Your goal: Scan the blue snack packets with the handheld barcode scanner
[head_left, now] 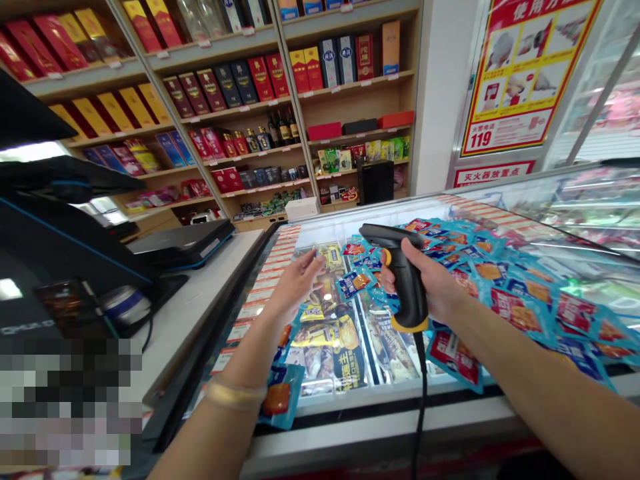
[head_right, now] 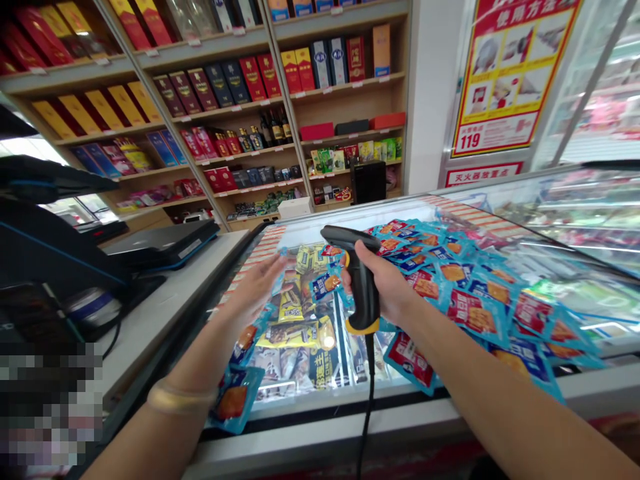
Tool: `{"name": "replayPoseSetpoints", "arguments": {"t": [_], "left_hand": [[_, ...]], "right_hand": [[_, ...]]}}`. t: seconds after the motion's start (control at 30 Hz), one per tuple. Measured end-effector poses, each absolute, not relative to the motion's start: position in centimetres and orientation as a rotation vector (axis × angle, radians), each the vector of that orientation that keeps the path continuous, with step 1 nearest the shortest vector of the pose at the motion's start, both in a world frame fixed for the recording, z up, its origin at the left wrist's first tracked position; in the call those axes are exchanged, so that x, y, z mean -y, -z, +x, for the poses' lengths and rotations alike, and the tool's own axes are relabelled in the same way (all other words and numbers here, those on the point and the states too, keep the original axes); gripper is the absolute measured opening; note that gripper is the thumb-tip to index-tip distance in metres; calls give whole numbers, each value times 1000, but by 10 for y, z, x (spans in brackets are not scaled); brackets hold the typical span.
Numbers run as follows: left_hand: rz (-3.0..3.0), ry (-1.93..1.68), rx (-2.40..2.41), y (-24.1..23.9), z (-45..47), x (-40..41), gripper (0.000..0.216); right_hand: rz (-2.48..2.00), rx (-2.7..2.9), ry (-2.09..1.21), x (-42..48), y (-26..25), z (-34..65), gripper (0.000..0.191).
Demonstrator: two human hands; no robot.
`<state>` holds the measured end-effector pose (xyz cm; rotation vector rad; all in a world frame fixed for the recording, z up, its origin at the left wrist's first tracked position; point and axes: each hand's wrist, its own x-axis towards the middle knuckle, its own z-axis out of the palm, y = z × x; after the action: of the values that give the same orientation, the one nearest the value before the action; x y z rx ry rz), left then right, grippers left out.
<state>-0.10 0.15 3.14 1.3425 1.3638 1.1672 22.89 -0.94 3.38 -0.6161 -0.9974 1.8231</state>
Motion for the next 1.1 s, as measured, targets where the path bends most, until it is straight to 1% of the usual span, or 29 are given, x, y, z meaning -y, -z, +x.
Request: {"name": "replayPoseSetpoints", "arguments": {"t": [0.17, 0.23, 0.33, 0.4, 0.5, 0.63, 0.8, 0.9, 0.97, 1.03, 1.07, 1.1], "left_hand": [[1904, -996, -1603, -31, 39, -27, 64], [2017, -948, -1647, -27, 56, -37, 70], [2052, -806, -1631, -17, 75, -47, 79], [2074, -727, -1586, -8, 81, -51, 78], [2093, -705, -1565, 1, 81, -52, 75], [2113, -708, -1544, -7, 67, -44, 81], [2135, -816, -1663, -32, 14, -3, 83], [2172, -818, -1723, -32, -35, 39, 85], [2183, -692, -1774, -22, -63, 71, 92], [2208, -433, -1883, -8, -81, 99, 108], [2206, -325, -1956, 0, -86, 110, 110], [2211, -251, -2014, 7, -89, 119, 107]], "right_hand": [[-659, 1024, -1733, 10, -44, 257, 41], [-665, 1010, -1724, 10, -42, 262, 41], [-657, 943, -1748, 10, -35, 263, 40], [-670, 912, -1769, 9, -31, 261, 39], [-708, 900, -1788, 8, -26, 258, 39], [-725, 905, -1789, 8, -24, 258, 39], [-704, 925, -1812, 7, -22, 259, 40], [-673, 932, -1839, 5, -21, 257, 38], [-660, 934, -1874, 5, -21, 253, 37], [-636, 950, -1913, 4, -21, 249, 37], [-619, 964, -1932, 4, -21, 246, 36], [-599, 978, -1947, 3, -21, 244, 36]]}}
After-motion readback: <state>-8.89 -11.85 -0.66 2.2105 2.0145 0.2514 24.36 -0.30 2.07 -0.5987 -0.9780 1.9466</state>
